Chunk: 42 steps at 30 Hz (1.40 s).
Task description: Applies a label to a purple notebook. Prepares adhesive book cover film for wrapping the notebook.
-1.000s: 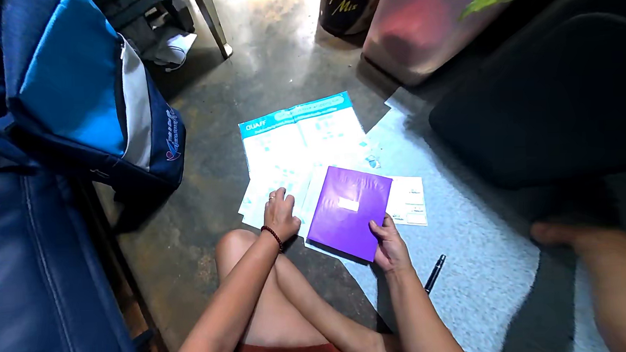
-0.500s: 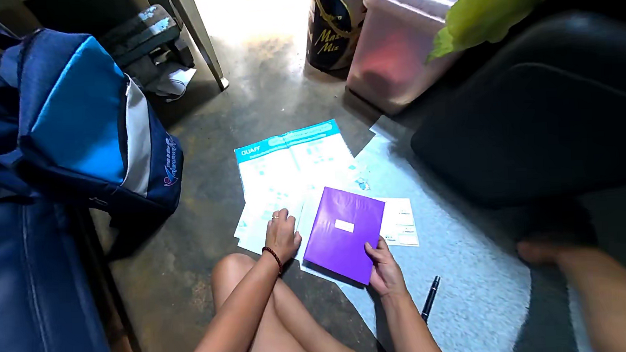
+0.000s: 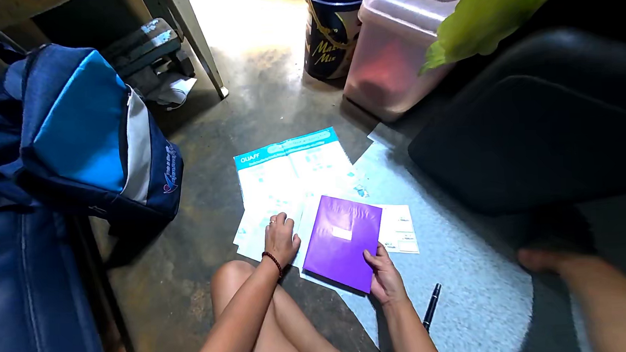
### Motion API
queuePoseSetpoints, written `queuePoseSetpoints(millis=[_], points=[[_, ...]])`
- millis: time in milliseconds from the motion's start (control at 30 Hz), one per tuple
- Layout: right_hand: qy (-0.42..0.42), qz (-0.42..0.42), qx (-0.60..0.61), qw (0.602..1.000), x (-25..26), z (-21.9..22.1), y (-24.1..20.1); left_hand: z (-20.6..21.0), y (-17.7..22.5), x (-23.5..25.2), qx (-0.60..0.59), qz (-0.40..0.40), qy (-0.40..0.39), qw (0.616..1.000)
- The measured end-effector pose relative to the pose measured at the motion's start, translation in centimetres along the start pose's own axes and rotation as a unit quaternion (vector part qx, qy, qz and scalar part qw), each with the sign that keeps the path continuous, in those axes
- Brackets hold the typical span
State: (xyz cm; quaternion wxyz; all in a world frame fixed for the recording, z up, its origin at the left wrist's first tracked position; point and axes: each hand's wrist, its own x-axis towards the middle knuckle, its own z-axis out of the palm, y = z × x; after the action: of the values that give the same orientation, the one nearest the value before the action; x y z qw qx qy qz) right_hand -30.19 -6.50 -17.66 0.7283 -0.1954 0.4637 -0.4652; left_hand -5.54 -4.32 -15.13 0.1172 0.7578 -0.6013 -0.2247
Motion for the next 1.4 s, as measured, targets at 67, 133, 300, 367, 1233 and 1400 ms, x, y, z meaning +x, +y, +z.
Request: queuePoseSetpoints(millis=[67,133,300,367,1233,1400], points=[[0.0,0.001,-0.002,1.0,0.1,-0.1,0.0,0.1,0.0,0.0,0.001,0.003,0.005,1.0],[-0.003,0.0,-0.003,1.0,0.2,-0.2,0.1,0.1,0.1,0.0,0.005,0.006,0.002,1.0],[-0.007,0.0,-0.005,1.0,0.0,-0.1,0.0,0.3,0.4,-0.1,0.012,0.015,0.008,1.0],[-0.008,-0.002,-0.008,1.0,0.0,-0.1,-0.1,0.3,0.3,0.0,0.002,0.018,0.014,1.0],[0.009,0.003,-0.024,1.0,0.2,0.0,-0.1,-6.3,-4.5,2.8,-0.147,-0.329,0.054,0.931],[0.013,0.003,-0.015,1.0,0.1,0.2,-0.4,-6.6,-5.5,2.2,-0.228,-0.317,0.093,0.916]])
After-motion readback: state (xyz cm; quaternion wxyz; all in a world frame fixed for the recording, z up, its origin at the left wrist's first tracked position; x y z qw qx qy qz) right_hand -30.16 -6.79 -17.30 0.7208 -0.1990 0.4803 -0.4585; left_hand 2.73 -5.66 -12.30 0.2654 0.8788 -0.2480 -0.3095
